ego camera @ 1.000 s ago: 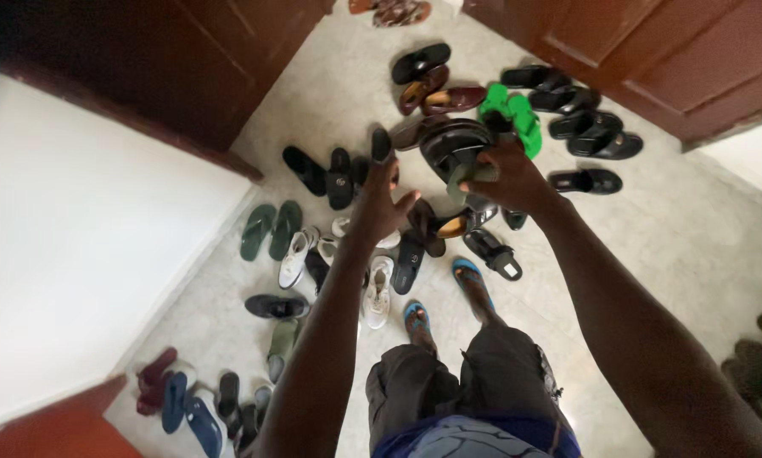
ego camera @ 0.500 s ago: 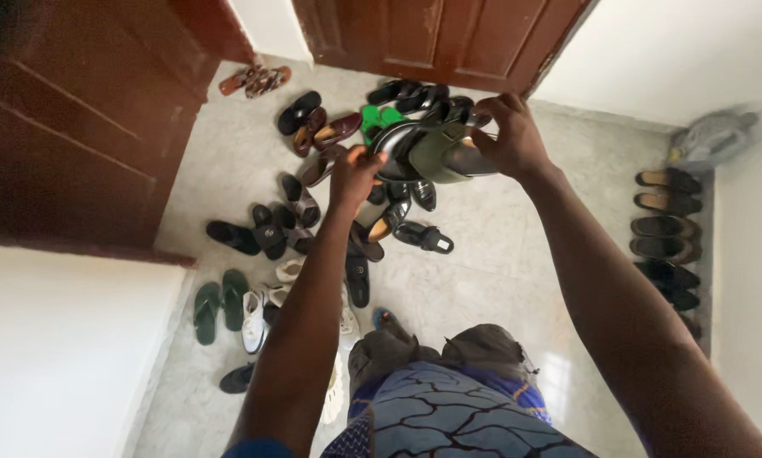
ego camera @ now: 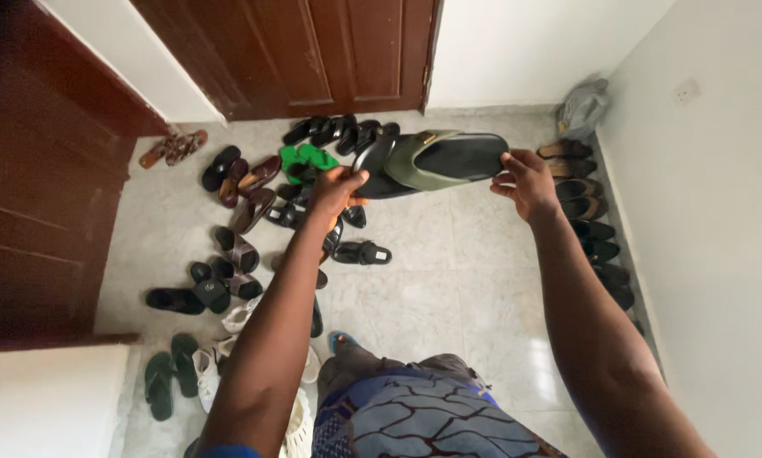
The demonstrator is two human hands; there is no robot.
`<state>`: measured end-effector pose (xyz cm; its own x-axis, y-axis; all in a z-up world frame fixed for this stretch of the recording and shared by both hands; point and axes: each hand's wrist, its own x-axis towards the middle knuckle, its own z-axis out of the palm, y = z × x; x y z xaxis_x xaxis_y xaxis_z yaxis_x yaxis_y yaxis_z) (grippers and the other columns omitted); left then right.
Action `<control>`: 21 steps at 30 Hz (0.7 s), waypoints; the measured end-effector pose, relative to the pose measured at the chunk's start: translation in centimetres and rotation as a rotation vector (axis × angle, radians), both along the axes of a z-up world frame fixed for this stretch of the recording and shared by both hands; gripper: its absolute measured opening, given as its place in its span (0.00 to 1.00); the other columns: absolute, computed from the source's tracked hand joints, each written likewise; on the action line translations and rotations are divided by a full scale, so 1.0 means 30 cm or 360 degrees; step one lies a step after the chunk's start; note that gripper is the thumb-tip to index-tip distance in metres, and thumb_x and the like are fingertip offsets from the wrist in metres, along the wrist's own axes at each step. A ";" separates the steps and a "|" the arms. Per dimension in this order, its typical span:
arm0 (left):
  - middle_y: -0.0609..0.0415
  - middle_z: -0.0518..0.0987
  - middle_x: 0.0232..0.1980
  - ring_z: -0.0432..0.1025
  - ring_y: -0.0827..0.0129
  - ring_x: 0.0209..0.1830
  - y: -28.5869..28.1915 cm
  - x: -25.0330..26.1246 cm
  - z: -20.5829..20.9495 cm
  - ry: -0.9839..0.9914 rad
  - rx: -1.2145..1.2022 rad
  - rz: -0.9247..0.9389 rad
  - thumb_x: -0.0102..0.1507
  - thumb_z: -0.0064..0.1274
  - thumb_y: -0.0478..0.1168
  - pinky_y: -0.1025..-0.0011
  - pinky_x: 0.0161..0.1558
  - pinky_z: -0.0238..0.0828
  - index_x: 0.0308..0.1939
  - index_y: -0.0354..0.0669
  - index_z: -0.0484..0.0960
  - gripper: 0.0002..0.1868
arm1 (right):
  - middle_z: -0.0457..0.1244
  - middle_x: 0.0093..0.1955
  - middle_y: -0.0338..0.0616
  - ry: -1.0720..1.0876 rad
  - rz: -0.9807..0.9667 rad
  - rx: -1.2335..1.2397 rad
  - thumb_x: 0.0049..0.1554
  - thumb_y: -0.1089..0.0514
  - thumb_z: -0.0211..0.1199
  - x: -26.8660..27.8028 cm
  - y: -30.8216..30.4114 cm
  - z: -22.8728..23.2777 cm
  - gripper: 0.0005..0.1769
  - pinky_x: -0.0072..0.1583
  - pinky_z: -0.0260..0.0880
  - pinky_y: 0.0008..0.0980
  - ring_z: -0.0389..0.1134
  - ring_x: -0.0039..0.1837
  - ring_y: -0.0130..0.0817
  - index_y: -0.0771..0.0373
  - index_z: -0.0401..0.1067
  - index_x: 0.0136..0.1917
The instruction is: The person organizes scattered footwear by picking up sandals from a pile on the floor and placing them in a row along the wall.
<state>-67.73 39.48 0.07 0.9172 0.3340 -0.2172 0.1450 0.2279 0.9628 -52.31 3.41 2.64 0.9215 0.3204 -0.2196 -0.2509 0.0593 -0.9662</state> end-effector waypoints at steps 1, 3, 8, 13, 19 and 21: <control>0.57 0.80 0.43 0.78 0.71 0.36 -0.067 -0.005 -0.004 0.0122 0.0052 -0.0039 0.58 0.65 0.47 0.62 0.38 0.83 0.44 0.43 0.81 0.16 | 0.66 0.48 0.45 0.0112 -0.0072 -0.0024 0.63 0.50 0.62 -0.019 -0.064 -0.013 0.24 0.51 0.76 0.43 0.69 0.43 0.33 0.66 0.68 0.67; 0.55 0.80 0.41 0.78 0.70 0.35 -0.135 0.028 0.004 0.0113 0.0047 -0.0173 0.61 0.64 0.49 0.63 0.39 0.84 0.43 0.40 0.81 0.17 | 0.66 0.48 0.42 0.0099 -0.0128 0.0009 0.63 0.51 0.62 -0.020 -0.172 -0.023 0.23 0.50 0.75 0.42 0.68 0.43 0.32 0.66 0.69 0.65; 0.54 0.82 0.37 0.79 0.67 0.32 -0.341 0.084 -0.033 0.0275 0.0028 -0.0408 0.64 0.61 0.52 0.62 0.40 0.86 0.42 0.35 0.81 0.21 | 0.65 0.44 0.41 0.0072 -0.0331 -0.0039 0.63 0.52 0.64 -0.055 -0.435 -0.036 0.19 0.50 0.74 0.37 0.67 0.43 0.29 0.66 0.73 0.63; 0.48 0.83 0.39 0.80 0.63 0.32 -0.556 0.106 -0.039 0.0417 0.0249 -0.0676 0.60 0.63 0.48 0.60 0.39 0.85 0.42 0.32 0.81 0.20 | 0.66 0.40 0.42 0.0015 -0.0418 0.0085 0.63 0.53 0.63 -0.115 -0.668 -0.065 0.18 0.44 0.70 0.35 0.65 0.38 0.32 0.67 0.73 0.61; 0.44 0.84 0.40 0.81 0.61 0.34 -0.695 0.067 0.033 0.0412 0.0234 -0.0938 0.61 0.63 0.49 0.61 0.42 0.86 0.42 0.29 0.82 0.22 | 0.67 0.44 0.40 0.0048 -0.0643 0.0029 0.64 0.52 0.64 -0.262 -0.841 -0.090 0.20 0.47 0.73 0.32 0.68 0.42 0.28 0.66 0.73 0.63; 0.44 0.84 0.40 0.81 0.61 0.34 -0.725 0.079 0.030 0.0443 0.0235 -0.1008 0.62 0.62 0.50 0.62 0.42 0.85 0.42 0.29 0.82 0.22 | 0.68 0.44 0.41 0.0065 -0.0739 -0.0022 0.63 0.51 0.64 -0.333 -0.869 -0.094 0.20 0.47 0.73 0.33 0.68 0.42 0.29 0.66 0.73 0.63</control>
